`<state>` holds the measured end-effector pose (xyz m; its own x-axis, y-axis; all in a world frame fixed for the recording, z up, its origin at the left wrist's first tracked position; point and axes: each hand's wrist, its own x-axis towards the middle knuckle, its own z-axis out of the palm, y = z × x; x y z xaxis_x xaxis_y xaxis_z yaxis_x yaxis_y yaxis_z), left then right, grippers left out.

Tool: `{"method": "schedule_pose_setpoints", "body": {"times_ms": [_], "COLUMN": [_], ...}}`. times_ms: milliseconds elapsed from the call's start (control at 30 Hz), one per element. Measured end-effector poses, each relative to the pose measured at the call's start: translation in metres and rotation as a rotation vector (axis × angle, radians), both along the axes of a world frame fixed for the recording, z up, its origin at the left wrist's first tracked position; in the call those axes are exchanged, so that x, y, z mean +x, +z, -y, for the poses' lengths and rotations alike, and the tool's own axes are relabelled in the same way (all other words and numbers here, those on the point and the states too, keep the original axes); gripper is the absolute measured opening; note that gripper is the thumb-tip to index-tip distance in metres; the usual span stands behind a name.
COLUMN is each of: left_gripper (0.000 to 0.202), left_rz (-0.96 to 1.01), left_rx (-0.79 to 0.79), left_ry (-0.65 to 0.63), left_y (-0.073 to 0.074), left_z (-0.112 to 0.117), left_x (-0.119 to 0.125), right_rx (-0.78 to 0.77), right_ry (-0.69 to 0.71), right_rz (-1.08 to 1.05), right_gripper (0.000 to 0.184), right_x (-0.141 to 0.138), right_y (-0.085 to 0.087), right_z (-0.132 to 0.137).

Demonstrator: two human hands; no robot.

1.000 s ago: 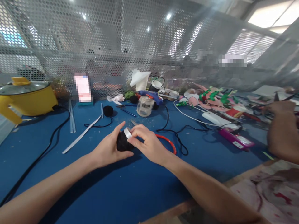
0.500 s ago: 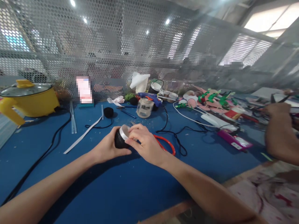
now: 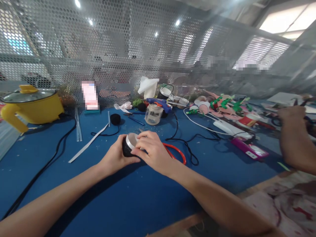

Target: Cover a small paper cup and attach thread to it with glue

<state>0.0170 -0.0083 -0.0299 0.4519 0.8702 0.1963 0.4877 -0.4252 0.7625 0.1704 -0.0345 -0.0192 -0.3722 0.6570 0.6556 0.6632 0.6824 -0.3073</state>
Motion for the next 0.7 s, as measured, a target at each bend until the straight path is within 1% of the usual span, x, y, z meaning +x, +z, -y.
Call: {"method": "schedule_pose_setpoints", "body": {"times_ms": [100, 167, 200, 267, 333, 367, 433, 467, 533, 600, 700], "left_gripper": [0.065, 0.069, 0.071, 0.071, 0.053, 0.045, 0.034, 0.031, 0.027, 0.025, 0.031], "left_rz": [0.026, -0.023, -0.054, -0.154, -0.269, -0.371, -0.736, -0.808, -0.889, -0.95, -1.016], "left_rx": [-0.008, -0.004, 0.019, 0.055, 0.019, 0.054, 0.182, 0.199, 0.207, 0.21, 0.211], "left_ry": [-0.009, -0.042, -0.065, -0.017, 0.022, 0.057, 0.196, 0.238, 0.271, 0.269, 0.257], "left_y": [-0.003, 0.004, 0.011, 0.03, 0.051, 0.06, 0.072, 0.074, 0.072, 0.064, 0.052], "left_z": [-0.003, -0.009, -0.014, -0.027, -0.046, -0.058, -0.086, -0.102, -0.135, -0.166, -0.206], "left_x": [-0.003, -0.008, -0.013, -0.022, -0.032, -0.036, -0.043, -0.045, -0.047, -0.044, -0.034], "right_rx": [0.051, 0.082, 0.093, 0.106, 0.108, 0.107, 0.108, 0.113, 0.142, 0.182, 0.22], "right_ry": [0.012, 0.018, 0.013, -0.005, -0.013, -0.008, -0.005, -0.009, -0.027, -0.034, -0.034], "right_rz": [0.077, 0.151, 0.189, 0.248, 0.269, 0.261, 0.201, 0.153, 0.036, -0.077, -0.189], "right_gripper": [0.018, 0.018, 0.018, 0.017, 0.014, 0.013, 0.009, 0.008, 0.013, 0.012, 0.009], "right_x": [-0.001, -0.001, -0.001, -0.001, 0.0, 0.0, 0.001, 0.001, 0.002, 0.005, 0.011], "right_y": [0.003, 0.004, 0.005, 0.005, 0.004, 0.003, 0.002, 0.002, 0.003, 0.004, 0.007], "right_z": [-0.002, -0.006, -0.008, -0.012, -0.016, -0.017, -0.016, -0.014, -0.009, -0.005, -0.004]}}
